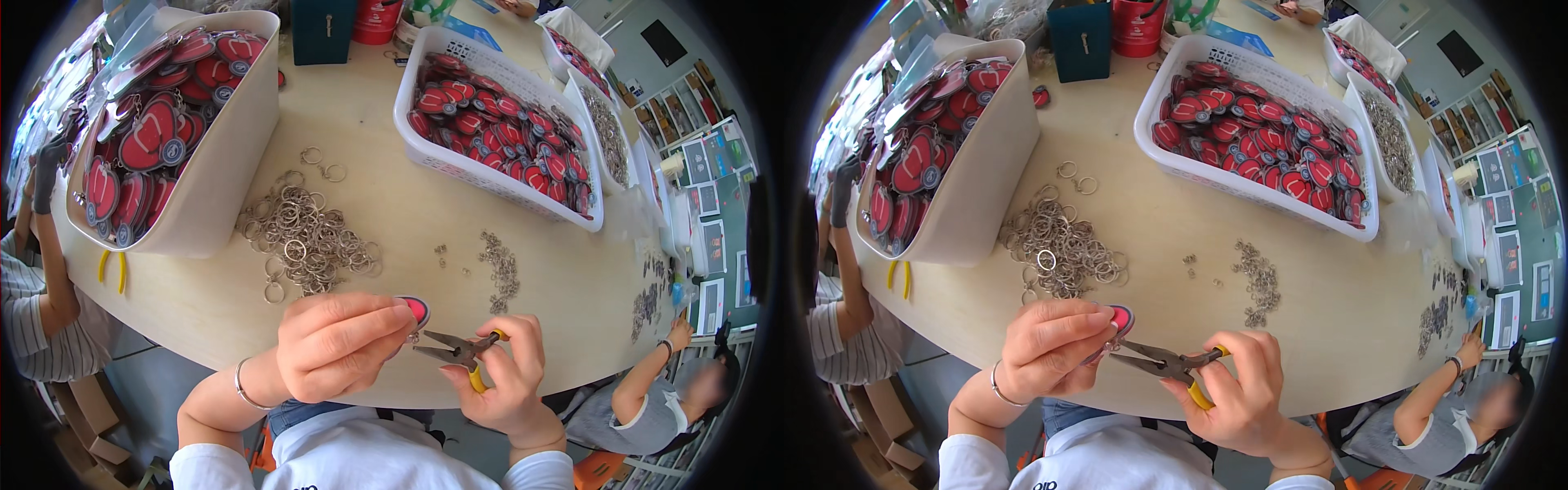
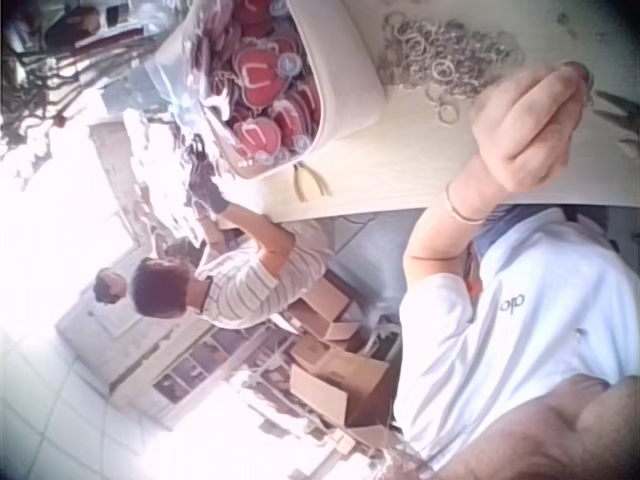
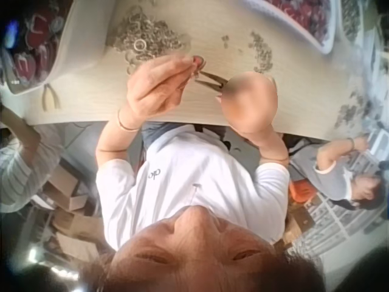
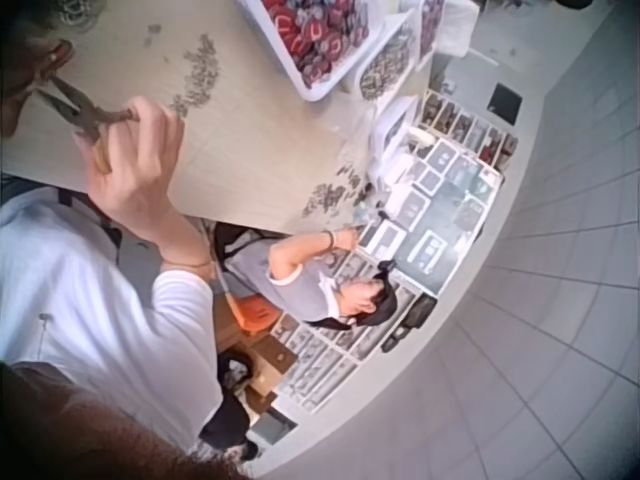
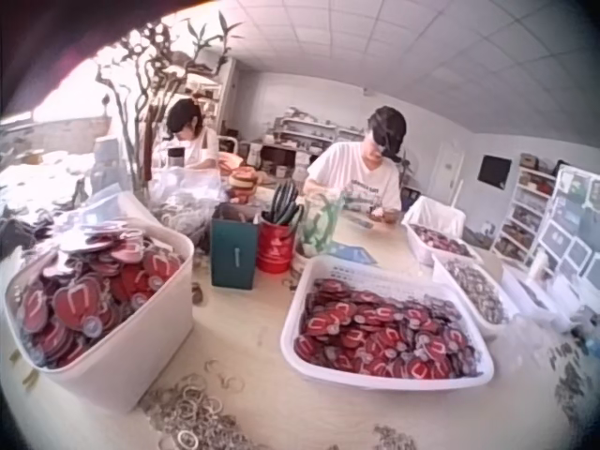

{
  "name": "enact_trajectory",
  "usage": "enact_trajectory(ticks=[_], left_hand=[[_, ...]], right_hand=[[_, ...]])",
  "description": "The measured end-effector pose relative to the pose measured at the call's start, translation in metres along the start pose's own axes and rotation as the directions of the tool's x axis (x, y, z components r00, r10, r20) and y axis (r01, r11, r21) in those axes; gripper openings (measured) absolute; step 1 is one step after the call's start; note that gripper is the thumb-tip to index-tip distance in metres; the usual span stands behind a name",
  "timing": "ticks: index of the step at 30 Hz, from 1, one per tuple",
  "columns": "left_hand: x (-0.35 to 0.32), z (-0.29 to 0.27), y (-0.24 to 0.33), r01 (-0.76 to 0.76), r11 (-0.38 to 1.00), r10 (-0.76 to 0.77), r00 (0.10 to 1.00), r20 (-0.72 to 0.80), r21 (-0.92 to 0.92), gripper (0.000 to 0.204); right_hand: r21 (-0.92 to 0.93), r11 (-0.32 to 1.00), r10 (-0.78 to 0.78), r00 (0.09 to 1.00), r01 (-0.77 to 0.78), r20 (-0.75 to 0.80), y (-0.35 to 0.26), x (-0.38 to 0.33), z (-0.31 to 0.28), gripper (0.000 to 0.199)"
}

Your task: The person uses pliers to attach metal split rings to red heart-shaped keychains. They repeatedly pick up a keychain from a white basket, open a split ring with pliers, link it to the keychain, and close the ring. The completed keychains are placed into a separate container on the table.

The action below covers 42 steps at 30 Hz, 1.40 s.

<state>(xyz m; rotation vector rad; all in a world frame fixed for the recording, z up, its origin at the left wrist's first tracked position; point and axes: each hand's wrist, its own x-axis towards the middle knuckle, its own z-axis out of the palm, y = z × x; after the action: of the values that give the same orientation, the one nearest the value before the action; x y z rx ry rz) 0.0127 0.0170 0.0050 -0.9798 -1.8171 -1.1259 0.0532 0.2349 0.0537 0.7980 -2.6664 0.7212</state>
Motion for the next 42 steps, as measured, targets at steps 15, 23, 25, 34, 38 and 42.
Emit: enact_trajectory(ticks=[15, 23, 25, 34, 38, 42], left_hand=[[0.003, 0.001, 0.001, -0.095, 0.992, 0.098, 0.995, -0.033, 0.084, 0.016], [0.002, -0.002, 0.003, -0.098, 0.991, 0.1, 0.995, -0.019, 0.087, 0.015], [0.001, -0.002, 0.003, -0.098, 0.992, 0.1, 0.995, -0.026, 0.08, 0.014], [0.001, -0.005, 0.004, -0.103, 0.99, 0.104, 0.995, -0.009, 0.099, 0.015], [0.002, -0.007, 0.005, -0.109, 0.989, 0.109, 0.994, -0.003, 0.104, 0.016], [0.003, -0.007, 0.006, -0.108, 0.989, 0.11, 0.994, -0.01, 0.103, 0.016]], right_hand=[[0.12, 0.992, 0.032, 0.999, -0.033, 0.011, -0.008, -0.002, 0.006, 0.029], [0.061, 0.998, -0.022, 0.999, 0.024, -0.036, -0.009, -0.005, 0.01, 0.024], [0.039, 0.998, -0.045, 0.997, 0.048, -0.067, -0.008, -0.005, 0.013, 0.022], [-0.043, 0.985, -0.172, 0.983, 0.169, -0.057, 0.004, 0.002, 0.014, 0.021], [0.026, 0.989, -0.143, 0.99, 0.143, 0.0, 0.002, 0.005, 0.009, 0.025], [-0.046, 0.991, -0.128, 0.991, 0.126, -0.047, 0.002, 0.006, 0.008, 0.023]])
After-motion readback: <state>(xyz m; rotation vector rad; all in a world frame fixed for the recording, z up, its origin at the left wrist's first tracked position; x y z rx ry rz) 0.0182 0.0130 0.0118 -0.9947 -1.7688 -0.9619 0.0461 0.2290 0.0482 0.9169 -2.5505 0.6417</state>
